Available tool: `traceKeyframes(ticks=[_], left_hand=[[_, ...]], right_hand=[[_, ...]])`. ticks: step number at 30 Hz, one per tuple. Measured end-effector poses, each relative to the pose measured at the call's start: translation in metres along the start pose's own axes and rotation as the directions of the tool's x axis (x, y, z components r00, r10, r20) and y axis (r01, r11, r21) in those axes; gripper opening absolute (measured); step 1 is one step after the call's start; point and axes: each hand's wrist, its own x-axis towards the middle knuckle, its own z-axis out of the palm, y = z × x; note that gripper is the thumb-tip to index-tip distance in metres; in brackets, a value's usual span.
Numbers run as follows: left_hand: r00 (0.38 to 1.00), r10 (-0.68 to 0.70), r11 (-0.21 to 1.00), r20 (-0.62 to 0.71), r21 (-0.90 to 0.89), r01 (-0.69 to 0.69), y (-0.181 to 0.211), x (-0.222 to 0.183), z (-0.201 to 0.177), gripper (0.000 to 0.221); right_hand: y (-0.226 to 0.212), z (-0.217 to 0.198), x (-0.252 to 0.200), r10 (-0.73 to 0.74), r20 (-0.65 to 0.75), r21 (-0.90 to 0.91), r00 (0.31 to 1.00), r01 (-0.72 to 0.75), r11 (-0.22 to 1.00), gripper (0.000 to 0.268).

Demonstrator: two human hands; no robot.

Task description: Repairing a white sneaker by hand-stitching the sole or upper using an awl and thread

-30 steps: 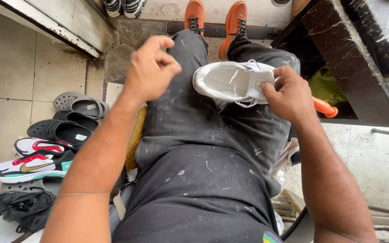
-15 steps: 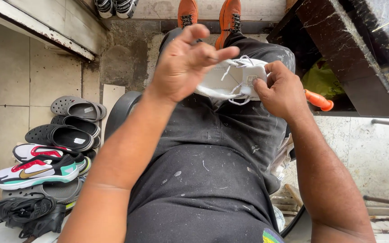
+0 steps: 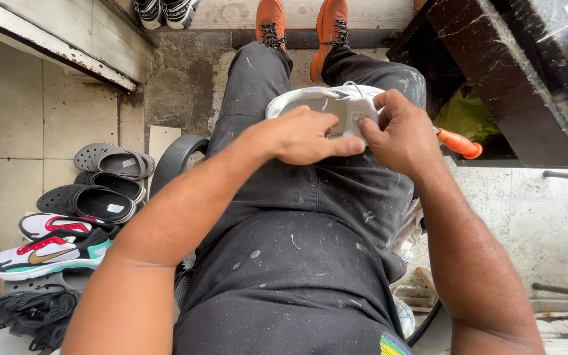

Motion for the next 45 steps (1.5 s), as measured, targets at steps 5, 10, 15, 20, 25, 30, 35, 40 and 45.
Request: traceKeyframes(ticks=[5, 10, 15, 20, 25, 30, 35, 40, 45], left_hand=[[0.997, 0.034, 0.842, -0.073, -0.535, -0.068, -0.053, 0.108, 0.049, 0.113], [0.969, 0.166, -0.033, -0.182, -0.983, -0.179, -0.035, 0.104, 0.056, 0.071], [0.956, 0.228, -0.267, -0.184, -0.956, -0.121, -0.049, 0.117, 0.067, 0.043], [0.949, 0.250, -0.302, -0.190, -0.947, -0.110, -0.055, 0.135, 0.080, 0.030], [0.947, 0.262, -0.346, -0.188, -0.934, -0.089, -0.050, 0.139, 0.084, 0.028], [0.934, 0.298, -0.348, -0.194, -0.934, -0.083, -0.063, 0.157, 0.098, 0.039], [0.947, 0.264, -0.322, -0.183, -0.942, -0.092, -0.055, 0.135, 0.091, 0.036], [0.967, 0.174, -0.236, -0.184, -0.961, -0.140, -0.041, 0.104, 0.079, 0.038], [0.910, -0.007, 0.937, -0.415, -0.321, -0.139, -0.021, -0.001, 0.029, 0.081]], right_hand=[[-0.011, -0.010, -0.014, -0.005, 0.042, 0.103, 0.999, 0.000, 0.995, 0.030], [-0.001, -0.071, -0.025, -0.069, 0.131, 0.207, 0.989, 0.041, 0.977, 0.024], [0.045, -0.073, -0.015, 0.137, 0.210, -0.266, 0.968, -0.079, 0.961, 0.041], [0.092, -0.045, -0.003, 0.033, 0.100, -0.015, 0.994, -0.032, 0.999, 0.015], [0.056, -0.056, -0.004, 0.054, 0.108, -0.179, 0.993, -0.034, 0.983, 0.012], [0.032, -0.060, -0.001, 0.080, 0.149, -0.405, 0.986, -0.013, 0.914, 0.015], [0.026, -0.050, -0.008, 0.173, 0.116, -0.464, 0.978, -0.101, 0.880, 0.021], [0.039, -0.034, -0.008, 0.228, 0.046, -0.520, 0.973, -0.172, 0.837, 0.027], [0.059, -0.028, -0.005, 0.264, 0.006, -0.490, 0.965, -0.227, 0.842, 0.031]])
